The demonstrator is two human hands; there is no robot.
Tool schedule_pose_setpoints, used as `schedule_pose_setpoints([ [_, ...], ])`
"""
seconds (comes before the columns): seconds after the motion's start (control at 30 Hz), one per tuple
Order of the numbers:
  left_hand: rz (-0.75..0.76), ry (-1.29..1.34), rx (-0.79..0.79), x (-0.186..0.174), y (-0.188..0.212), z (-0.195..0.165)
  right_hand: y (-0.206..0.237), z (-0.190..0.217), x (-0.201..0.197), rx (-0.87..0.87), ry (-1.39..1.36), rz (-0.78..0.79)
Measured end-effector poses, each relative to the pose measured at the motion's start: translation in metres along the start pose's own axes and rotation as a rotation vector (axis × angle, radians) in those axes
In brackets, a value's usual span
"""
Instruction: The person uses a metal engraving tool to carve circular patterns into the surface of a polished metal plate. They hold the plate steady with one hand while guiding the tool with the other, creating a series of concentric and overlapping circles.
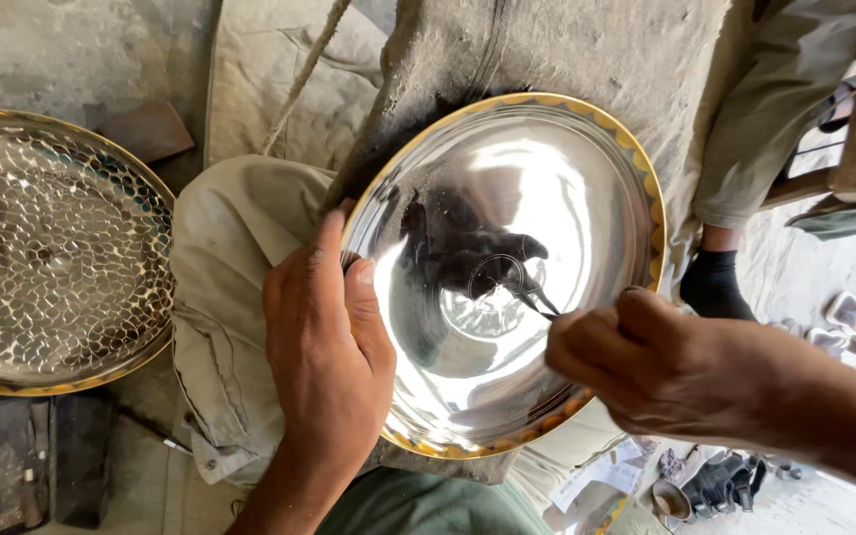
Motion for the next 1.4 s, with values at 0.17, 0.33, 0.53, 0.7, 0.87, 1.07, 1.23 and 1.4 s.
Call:
schedule_pose_setpoints([
  [0.17,-0.007,0.06,-0.01,0.008,-0.002,0.0,-0.017,0.003,-0.022,0.023,0.011,-0.09],
  [0.33,0.009,0.101,0.032,0.016,-0.007,-0.001,-0.009,-0.012,-0.023,0.104,0.04,-0.214],
  [0.53,0.011,0.138,0.065,0.02,-0.009,-0.003,-0.008,-0.02,0.01,0.157,-0.1,0.07],
  [0.7,-0.01,0.164,0.074,0.017,-0.009,-0.007,-0.003,-0.015,0.008,0.496,-0.179,0.559],
  [0.87,0.048,0.165,0.01,0.017,-0.008,-0.005,-0.012,0.002,0.025,0.482,-0.27,0.778],
  [1.07,0.034,0.133,0.061,0.013,-0.011,-0.009,-0.007,-0.049,0.066,0.577,-0.715,0.898],
  [1.23,-0.168,-0.193,0.235,-0.004,0.0,-0.042,0.008,-0.067,0.032,0.819,-1.097,0.626],
  [1.4,0.421,0.16,0.186,0.056,0.026,-0.082,0.034,-0.033,0.029,0.902,-0.985,0.463],
])
Point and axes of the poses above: each hand's wrist, its own y-axis away from the middle knuckle, its own x-axis out of the palm, z = x × y, the point moved 7 cm from there along -y, towards the middle knuckle, and after that the axes turned 14 degrees about x, right-handed, at the moved point
